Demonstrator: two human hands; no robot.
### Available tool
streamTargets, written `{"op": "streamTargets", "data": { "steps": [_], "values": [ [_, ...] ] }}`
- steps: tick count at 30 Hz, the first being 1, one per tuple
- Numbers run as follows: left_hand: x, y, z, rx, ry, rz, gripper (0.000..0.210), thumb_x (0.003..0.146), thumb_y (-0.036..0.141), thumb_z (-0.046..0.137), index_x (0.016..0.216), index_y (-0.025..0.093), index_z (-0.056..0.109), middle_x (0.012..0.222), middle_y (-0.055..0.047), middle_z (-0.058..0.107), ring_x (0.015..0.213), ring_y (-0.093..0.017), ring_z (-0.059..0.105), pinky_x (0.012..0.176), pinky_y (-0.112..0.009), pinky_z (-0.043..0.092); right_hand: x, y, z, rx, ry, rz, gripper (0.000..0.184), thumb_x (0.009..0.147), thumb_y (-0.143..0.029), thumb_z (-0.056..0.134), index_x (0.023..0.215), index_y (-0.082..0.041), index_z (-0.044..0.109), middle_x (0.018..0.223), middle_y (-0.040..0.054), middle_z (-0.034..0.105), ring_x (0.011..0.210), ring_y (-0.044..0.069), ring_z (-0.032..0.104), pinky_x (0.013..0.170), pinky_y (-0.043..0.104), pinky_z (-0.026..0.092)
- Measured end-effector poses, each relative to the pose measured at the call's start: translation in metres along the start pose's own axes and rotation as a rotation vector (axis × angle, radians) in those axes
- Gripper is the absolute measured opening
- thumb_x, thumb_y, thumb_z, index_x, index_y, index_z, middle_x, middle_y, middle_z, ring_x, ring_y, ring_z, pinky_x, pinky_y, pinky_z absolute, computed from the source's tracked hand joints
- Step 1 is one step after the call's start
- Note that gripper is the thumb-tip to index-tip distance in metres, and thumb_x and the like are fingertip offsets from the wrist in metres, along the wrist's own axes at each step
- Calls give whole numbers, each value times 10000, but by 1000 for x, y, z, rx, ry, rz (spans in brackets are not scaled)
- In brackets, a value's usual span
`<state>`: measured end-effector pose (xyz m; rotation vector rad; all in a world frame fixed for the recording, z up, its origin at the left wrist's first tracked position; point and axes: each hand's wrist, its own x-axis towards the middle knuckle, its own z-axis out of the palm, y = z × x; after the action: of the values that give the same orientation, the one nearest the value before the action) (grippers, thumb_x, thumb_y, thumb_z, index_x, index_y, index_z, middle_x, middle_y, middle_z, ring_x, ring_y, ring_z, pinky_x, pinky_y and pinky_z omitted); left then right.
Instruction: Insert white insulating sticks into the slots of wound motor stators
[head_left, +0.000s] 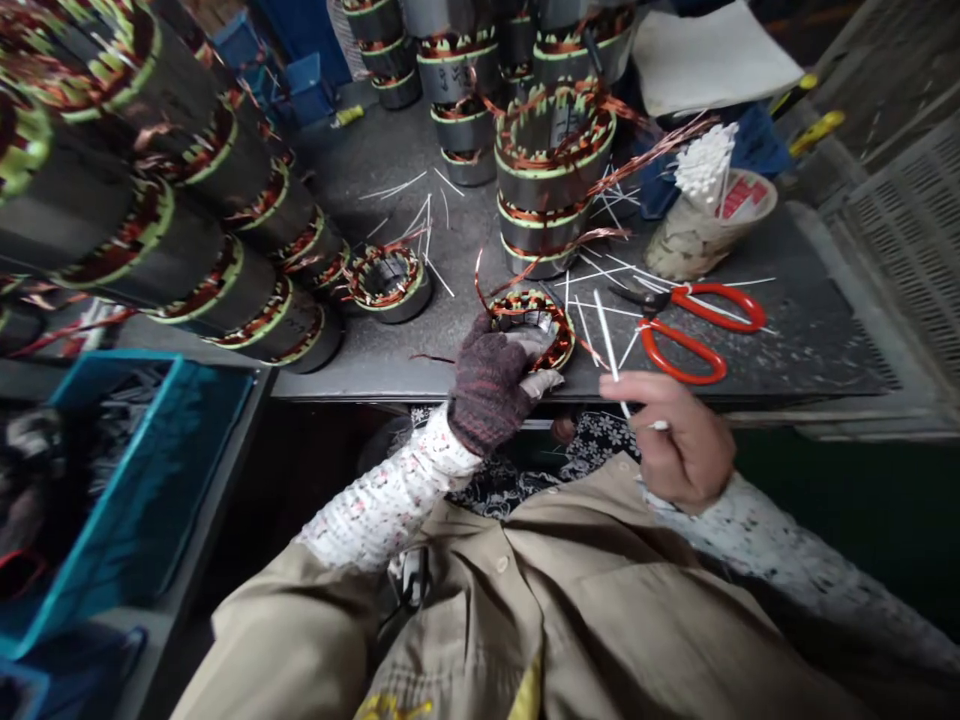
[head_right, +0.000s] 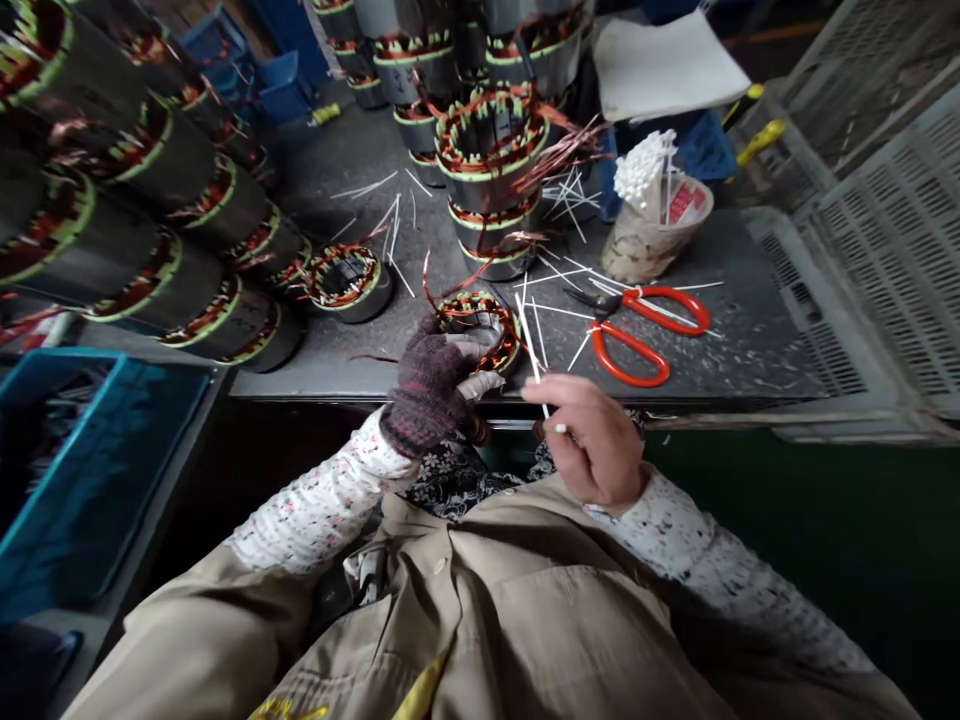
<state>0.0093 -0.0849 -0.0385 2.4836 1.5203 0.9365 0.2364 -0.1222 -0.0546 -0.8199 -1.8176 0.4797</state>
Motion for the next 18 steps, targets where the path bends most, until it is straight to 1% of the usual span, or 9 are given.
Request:
{"op": "streamTargets", "data": {
  "steps": [2,3,6,9,12,14,16,18],
  "values": [
    [-4,8,7,71,46,67,184,974,375,646,1054,227,720,1128,-41,781,1109,-212,716,1176,-506,443,-4,0,3,30,4,-99,126,937,-193,492,899,-288,565,969,64,773,948,265,748,810,489,611],
    [-5,11,9,102,63,103,169,991,353,618,1060,231,711,1150,-43,776,1113,-210,715,1202,-524,416,-7,1,5,39,13,-121,139,939,-179,485,906,-283,572,924,64,765,892,255,744,764,464,610],
    [-5,9,9,79,72,154,181,1004,359,600,1103,226,674,1175,-54,764,1133,-212,710,1250,-566,358,-13,3,5,43,20,-92,155,949,-191,472,881,-278,581,828,44,739,757,232,719,665,412,597],
    [-3,4,4,3,43,149,368,988,404,625,1281,184,588,1233,-95,736,1180,-223,697,1231,-515,422,-18,4,1,33,-33,-85,174,949,-183,460,858,-270,581,767,27,714,683,206,694,623,368,589],
    [-3,4,3,19,42,147,558,993,379,617,1461,129,444,1295,-148,704,1178,-228,696,1201,-449,473,-17,3,-1,28,-70,-81,172,942,-165,462,863,-256,585,723,18,691,644,182,675,597,328,576],
    [-5,7,8,27,60,140,624,991,370,623,1514,131,381,1332,-165,682,1210,-239,682,1188,-438,483,-11,3,3,21,-70,-19,181,942,-165,469,850,-251,600,733,20,709,650,176,685,615,319,577],
    [-8,10,15,-19,115,114,667,978,378,646,1540,169,356,1382,-166,649,1283,-268,643,1176,-464,491,-1,5,11,19,-61,90,183,948,-188,496,841,-246,633,793,33,752,710,181,718,674,323,589],
    [-11,13,22,-181,173,52,651,997,362,615,1563,214,330,1439,-158,606,1314,-268,626,1135,-465,528,10,9,22,52,-16,204,156,947,-237,561,828,-237,663,817,37,771,734,181,731,688,314,585]
  ]
}}
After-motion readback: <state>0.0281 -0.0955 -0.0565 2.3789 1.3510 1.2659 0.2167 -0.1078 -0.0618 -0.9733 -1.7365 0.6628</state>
